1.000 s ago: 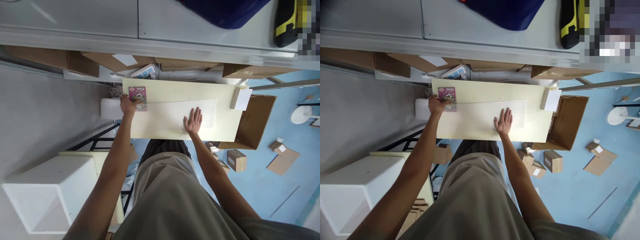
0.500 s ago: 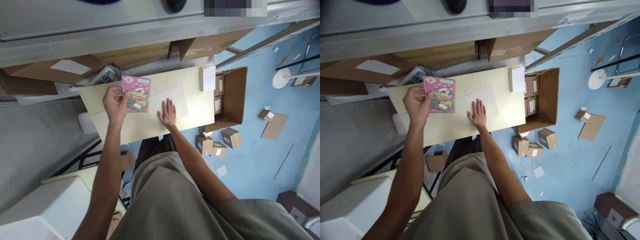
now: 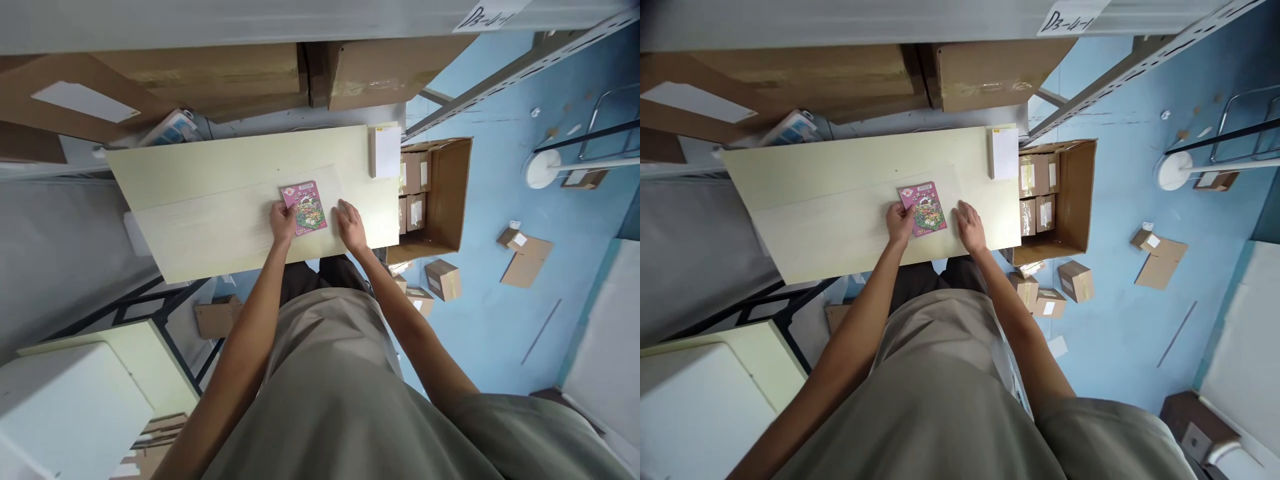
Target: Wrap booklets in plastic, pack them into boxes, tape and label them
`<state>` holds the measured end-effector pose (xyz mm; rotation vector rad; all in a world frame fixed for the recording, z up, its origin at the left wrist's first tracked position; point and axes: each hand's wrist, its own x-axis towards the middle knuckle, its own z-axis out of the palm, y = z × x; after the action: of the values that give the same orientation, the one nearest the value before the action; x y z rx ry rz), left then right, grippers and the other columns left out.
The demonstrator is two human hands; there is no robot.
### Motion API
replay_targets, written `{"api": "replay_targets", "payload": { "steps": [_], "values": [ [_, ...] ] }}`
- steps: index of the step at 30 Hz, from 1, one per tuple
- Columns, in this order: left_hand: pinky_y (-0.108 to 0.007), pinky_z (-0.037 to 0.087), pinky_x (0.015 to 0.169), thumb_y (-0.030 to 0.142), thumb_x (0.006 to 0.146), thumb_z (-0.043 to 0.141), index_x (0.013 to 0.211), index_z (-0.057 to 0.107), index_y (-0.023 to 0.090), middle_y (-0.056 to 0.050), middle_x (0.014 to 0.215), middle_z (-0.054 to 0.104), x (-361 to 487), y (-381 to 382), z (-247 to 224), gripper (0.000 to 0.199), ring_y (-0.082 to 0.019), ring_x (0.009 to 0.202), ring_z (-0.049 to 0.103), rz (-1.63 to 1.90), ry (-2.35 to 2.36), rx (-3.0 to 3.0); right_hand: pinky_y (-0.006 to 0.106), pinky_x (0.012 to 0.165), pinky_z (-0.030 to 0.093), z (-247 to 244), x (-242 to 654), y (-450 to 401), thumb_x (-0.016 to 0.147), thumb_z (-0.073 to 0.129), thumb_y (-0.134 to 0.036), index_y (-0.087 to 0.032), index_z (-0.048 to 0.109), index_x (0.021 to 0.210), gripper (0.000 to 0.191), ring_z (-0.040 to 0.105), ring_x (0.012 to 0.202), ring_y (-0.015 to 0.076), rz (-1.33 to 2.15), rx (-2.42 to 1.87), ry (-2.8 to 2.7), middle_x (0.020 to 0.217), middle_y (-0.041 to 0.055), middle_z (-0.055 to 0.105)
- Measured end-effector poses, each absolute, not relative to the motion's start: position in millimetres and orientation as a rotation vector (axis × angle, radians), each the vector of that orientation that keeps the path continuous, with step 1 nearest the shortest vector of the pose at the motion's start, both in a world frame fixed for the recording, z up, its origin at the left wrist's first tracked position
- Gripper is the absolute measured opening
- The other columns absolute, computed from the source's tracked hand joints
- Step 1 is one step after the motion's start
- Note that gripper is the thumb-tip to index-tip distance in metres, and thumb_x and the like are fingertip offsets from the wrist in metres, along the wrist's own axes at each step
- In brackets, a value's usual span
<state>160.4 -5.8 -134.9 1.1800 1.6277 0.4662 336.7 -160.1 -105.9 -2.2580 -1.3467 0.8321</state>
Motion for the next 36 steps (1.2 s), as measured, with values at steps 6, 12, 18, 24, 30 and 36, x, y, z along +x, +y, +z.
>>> {"api": "replay_targets", "payload": {
  "steps": [6,12,18,24,30,36],
  "values": [
    [-0.031,0.053,0.077,0.037,0.089,0.076,0.094,0.059,0.021,-0.004,0.088,0.070,170.0,-8.0,-141.9,0.024,-0.018,0.081,0.068,0.523,1.618,1.156,0.049,0.114,0.051,-109.5,346.8,-135.1,0.111,0.050,-0.039,-0.012,0.054,0.150,0.048,0.062,0.128,0.0311,0.737,-2.469,-0.913,0.132,0.0214,0.068],
    [-0.035,0.056,0.084,0.037,0.086,0.080,0.094,0.059,0.022,-0.004,0.090,0.072,167.6,-7.8,-139.6,0.027,-0.021,0.086,0.071,0.557,1.640,1.160,0.043,0.098,0.055,-103.4,351.2,-119.9,0.109,0.053,-0.035,-0.018,0.069,0.108,0.024,0.068,0.105,0.0290,0.836,-2.493,-0.809,0.106,0.0137,0.077],
    [-0.038,0.056,0.094,0.033,0.088,0.079,0.095,0.062,0.022,-0.006,0.090,0.073,163.6,-10.7,-136.8,0.021,-0.024,0.090,0.071,0.600,1.670,1.288,0.037,0.090,0.058,-73.0,331.4,-119.3,0.112,0.049,-0.042,-0.020,0.066,0.112,0.028,0.072,0.098,0.0217,0.761,-2.361,-1.079,0.135,0.0155,0.067],
    [-0.042,0.054,0.102,0.039,0.094,0.071,0.097,0.069,0.022,-0.009,0.093,0.071,155.3,-11.2,-133.7,0.017,-0.028,0.102,0.070,0.578,1.625,1.401,0.040,0.090,0.065,-75.1,277.8,-91.8,0.114,0.042,-0.040,-0.027,0.066,0.124,0.029,0.074,0.101,0.0203,0.914,-2.212,-1.357,0.160,0.0073,0.056],
    [-0.045,0.053,0.109,0.035,0.090,0.077,0.106,0.069,0.021,-0.012,0.110,0.071,153.9,-16.9,-135.7,0.023,-0.029,0.111,0.071,0.546,1.576,1.354,0.051,0.103,0.063,-97.5,264.9,-82.5,0.111,0.051,-0.047,-0.024,0.057,0.134,0.034,0.064,0.130,0.0319,0.892,-2.281,-1.311,0.150,0.0153,0.056],
    [-0.042,0.059,0.102,0.035,0.088,0.078,0.111,0.069,0.020,-0.010,0.109,0.076,154.6,-11.8,-146.4,0.028,-0.027,0.106,0.075,0.641,1.576,1.189,0.053,0.107,0.058,-98.5,281.9,-91.4,0.109,0.052,-0.047,-0.020,0.053,0.129,0.033,0.057,0.132,0.0338,0.685,-2.367,-1.315,0.129,0.0179,0.059]
  ]
}}
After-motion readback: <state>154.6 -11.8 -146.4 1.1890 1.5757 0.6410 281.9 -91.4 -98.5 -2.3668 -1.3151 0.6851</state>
